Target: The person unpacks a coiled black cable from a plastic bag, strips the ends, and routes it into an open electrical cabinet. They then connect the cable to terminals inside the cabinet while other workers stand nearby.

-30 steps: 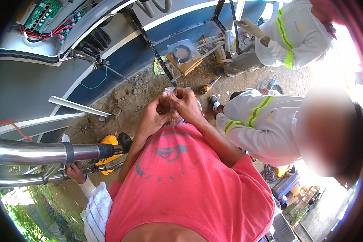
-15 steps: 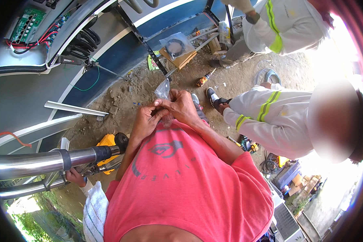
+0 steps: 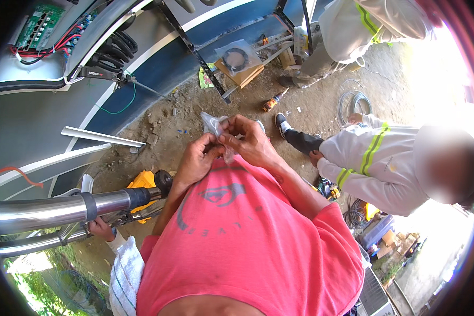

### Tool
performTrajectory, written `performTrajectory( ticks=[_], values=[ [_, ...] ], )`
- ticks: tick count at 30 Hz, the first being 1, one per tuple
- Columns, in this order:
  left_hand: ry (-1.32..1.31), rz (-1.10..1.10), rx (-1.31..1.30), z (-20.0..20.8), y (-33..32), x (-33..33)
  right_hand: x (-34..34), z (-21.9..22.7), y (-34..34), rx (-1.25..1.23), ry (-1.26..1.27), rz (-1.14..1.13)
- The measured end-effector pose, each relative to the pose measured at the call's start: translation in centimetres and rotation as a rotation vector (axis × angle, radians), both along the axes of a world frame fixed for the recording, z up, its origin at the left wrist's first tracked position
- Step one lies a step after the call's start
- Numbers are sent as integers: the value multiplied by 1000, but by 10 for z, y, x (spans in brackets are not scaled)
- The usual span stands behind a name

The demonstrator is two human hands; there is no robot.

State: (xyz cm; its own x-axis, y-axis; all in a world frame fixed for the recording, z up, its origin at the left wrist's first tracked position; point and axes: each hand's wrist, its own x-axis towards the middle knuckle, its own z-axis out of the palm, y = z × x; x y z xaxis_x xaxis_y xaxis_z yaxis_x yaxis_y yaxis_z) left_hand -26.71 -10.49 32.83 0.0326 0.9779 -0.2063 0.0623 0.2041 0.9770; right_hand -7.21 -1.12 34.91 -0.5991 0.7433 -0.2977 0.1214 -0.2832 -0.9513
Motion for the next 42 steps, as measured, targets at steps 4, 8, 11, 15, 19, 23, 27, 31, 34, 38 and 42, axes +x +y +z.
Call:
performTrajectory(
  ticks=[4, 8, 11, 15, 19, 23, 27, 31, 34, 38, 42],
  values=[
    [35, 16, -41, -9, 1, 7, 0, 8, -7, 131, -165, -9],
    [-48, 23, -49, -13, 4, 12, -4, 9, -19, 371, -301, -127],
    [-117, 55, -38, -11, 5, 16, -8, 1, -24, 528, -337, -186],
    [-69, 49, -83, -6, 11, 21, -10, -10, -20, 629, -339, -215],
    [-10, 24, -33, 0, 16, 23, -8, -8, -15, 593, -366, -217],
    [36, 34, 30, 9, 16, 25, -4, -2, -14, 520, -449, -229],
    [-21, 118, -19, 14, 13, 26, 3, -8, -8, 443, -335, -309],
    [-22, 90, 40, 16, 8, 19, 22, -13, 7, 226, -135, -365],
    [77, 58, 77, 18, 5, 6, 39, -5, 11, 274, -116, -451],
    [-39, 16, 112, 21, 6, -1, 43, 15, 7, 450, -148, -269],
    [-105, -9, 119, 27, 13, 1, 45, 34, 6, 723, -323, 3]
  ],
)
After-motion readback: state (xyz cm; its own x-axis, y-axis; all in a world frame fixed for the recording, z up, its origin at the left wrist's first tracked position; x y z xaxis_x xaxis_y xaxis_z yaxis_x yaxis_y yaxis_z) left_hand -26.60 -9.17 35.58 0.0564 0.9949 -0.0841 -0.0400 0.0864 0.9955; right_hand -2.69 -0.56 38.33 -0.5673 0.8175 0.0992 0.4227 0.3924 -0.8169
